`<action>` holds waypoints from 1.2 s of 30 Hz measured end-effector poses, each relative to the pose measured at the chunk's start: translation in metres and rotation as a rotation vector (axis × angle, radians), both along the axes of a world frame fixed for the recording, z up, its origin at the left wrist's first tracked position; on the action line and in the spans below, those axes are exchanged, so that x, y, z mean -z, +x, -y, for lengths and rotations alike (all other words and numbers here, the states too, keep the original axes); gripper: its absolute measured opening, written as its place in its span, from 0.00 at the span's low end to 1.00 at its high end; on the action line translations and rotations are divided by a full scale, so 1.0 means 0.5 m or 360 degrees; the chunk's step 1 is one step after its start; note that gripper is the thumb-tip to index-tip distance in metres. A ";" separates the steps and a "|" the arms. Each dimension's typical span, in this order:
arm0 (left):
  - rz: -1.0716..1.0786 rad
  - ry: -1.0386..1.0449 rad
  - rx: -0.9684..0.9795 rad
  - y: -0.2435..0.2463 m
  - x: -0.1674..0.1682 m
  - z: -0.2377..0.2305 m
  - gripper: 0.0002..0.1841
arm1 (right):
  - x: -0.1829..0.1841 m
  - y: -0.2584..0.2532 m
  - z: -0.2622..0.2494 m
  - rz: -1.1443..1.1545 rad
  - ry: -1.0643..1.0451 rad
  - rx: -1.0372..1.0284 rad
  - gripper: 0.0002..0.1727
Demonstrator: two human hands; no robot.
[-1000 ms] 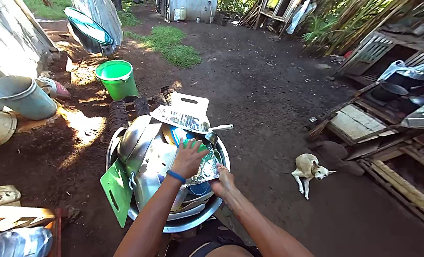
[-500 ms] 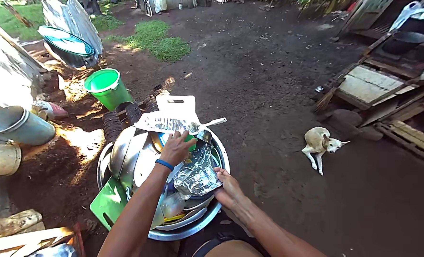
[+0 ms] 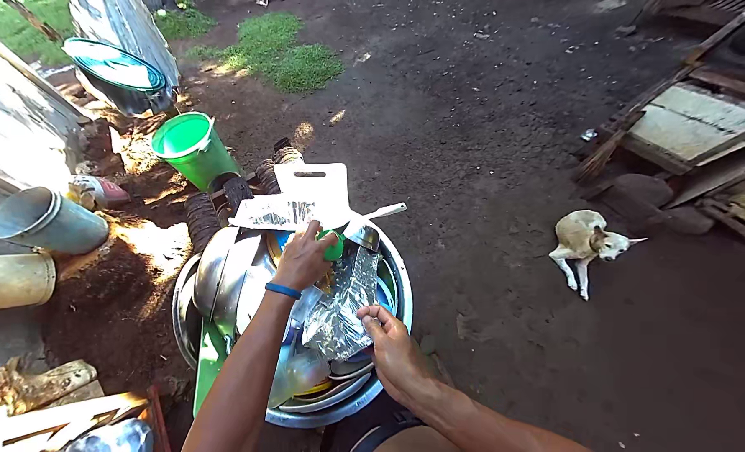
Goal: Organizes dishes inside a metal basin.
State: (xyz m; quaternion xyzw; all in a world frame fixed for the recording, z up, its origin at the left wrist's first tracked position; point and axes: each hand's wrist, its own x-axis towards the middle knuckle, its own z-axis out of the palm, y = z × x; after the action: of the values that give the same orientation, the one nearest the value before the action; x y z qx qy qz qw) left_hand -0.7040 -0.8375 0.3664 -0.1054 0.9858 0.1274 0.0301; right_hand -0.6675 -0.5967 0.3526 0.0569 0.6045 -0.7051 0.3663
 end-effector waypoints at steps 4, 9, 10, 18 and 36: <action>0.0072 -0.0020 0.0115 0.005 0.014 -0.015 0.19 | 0.049 -0.022 -0.043 -0.0017 0.0033 0.0035 0.11; -0.0066 -0.0090 0.0140 0.011 0.048 -0.031 0.20 | -0.027 0.002 -0.008 -0.0101 -0.0016 0.0045 0.11; -0.0085 -0.0087 0.0133 0.016 0.054 -0.029 0.20 | -0.011 0.012 -0.016 -0.0279 -0.0022 0.0007 0.11; -0.0159 -0.0051 0.0120 0.027 0.086 -0.025 0.21 | 0.022 0.019 -0.066 -0.0315 -0.0145 -0.0016 0.12; -0.0250 0.0116 0.0059 0.078 0.089 -0.010 0.22 | -0.002 -0.004 -0.087 -0.0815 -0.0256 -0.0162 0.12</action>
State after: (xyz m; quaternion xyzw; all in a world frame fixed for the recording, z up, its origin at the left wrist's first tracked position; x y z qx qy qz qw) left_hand -0.6647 -0.8327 0.3219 -0.0758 0.9816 0.1703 -0.0412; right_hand -0.6697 -0.5533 0.3534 -0.1830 0.6215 -0.7231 0.2398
